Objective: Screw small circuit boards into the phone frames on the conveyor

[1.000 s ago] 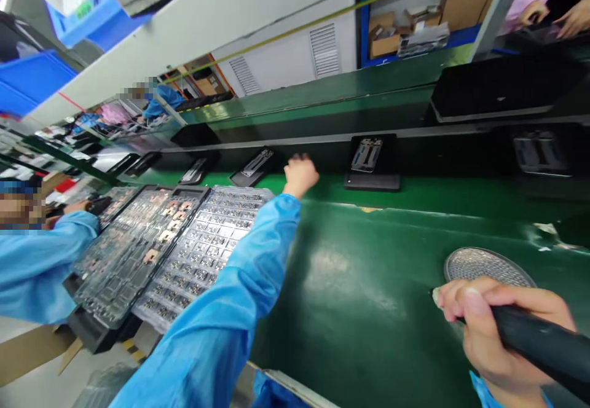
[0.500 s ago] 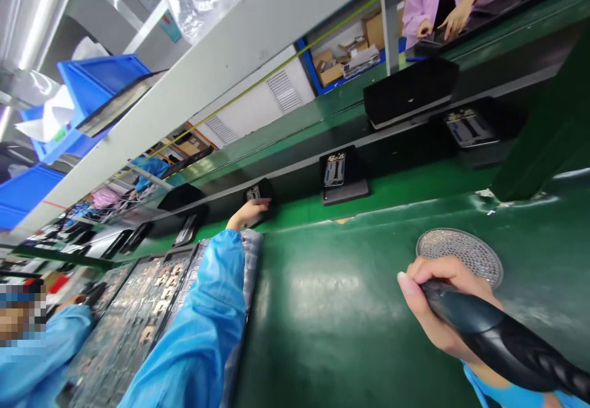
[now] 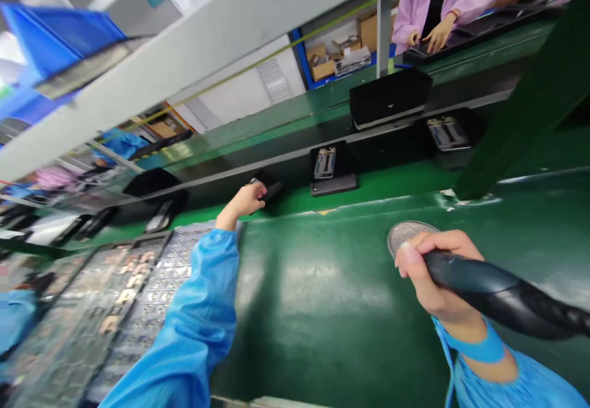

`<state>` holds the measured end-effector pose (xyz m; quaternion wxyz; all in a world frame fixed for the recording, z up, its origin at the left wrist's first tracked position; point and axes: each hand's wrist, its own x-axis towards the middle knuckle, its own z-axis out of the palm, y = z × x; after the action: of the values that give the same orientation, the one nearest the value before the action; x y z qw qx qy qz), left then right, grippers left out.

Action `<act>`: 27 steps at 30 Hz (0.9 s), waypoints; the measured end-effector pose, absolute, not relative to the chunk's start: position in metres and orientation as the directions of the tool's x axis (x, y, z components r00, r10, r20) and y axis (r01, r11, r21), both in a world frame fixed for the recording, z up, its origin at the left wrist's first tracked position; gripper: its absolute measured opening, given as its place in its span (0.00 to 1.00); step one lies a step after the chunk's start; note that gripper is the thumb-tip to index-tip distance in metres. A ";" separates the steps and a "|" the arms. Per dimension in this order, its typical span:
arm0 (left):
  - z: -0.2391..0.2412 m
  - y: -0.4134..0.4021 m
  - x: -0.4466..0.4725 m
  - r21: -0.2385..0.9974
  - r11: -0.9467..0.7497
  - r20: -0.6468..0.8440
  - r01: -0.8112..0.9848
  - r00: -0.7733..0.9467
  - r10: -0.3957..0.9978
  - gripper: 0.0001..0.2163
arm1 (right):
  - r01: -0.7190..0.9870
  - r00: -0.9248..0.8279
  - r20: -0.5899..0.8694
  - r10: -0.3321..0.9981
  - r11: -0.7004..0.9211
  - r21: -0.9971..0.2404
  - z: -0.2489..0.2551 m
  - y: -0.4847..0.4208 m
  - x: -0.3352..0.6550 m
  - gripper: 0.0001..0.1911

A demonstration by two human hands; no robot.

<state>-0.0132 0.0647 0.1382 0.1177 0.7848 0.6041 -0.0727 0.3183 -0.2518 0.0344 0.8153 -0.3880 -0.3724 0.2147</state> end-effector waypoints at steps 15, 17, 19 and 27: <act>0.087 -0.211 -0.006 0.516 -0.594 -0.339 0.617 0.784 0.521 0.18 | 0.105 0.640 0.423 0.642 0.473 -0.875 0.041 -0.242 0.382 0.31; 0.084 -0.219 -0.006 0.605 -0.597 -0.328 0.527 0.848 0.416 0.16 | 0.107 0.640 0.415 0.647 0.460 -0.882 0.040 -0.242 0.383 0.31; 0.075 -0.210 -0.004 0.639 -0.594 -0.244 0.489 0.861 0.447 0.15 | 0.109 0.644 0.414 0.643 0.459 -0.882 0.040 -0.242 0.385 0.31; -0.001 -0.131 0.006 0.531 -0.461 0.055 0.711 0.514 0.856 0.25 | 0.117 0.652 0.423 0.629 0.468 -0.876 0.041 -0.243 0.386 0.30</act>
<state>0.0060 -0.1313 -0.0009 0.2274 0.8398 0.4665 0.1594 0.3861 -0.2431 0.0409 0.7667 -0.4880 -0.3821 0.1671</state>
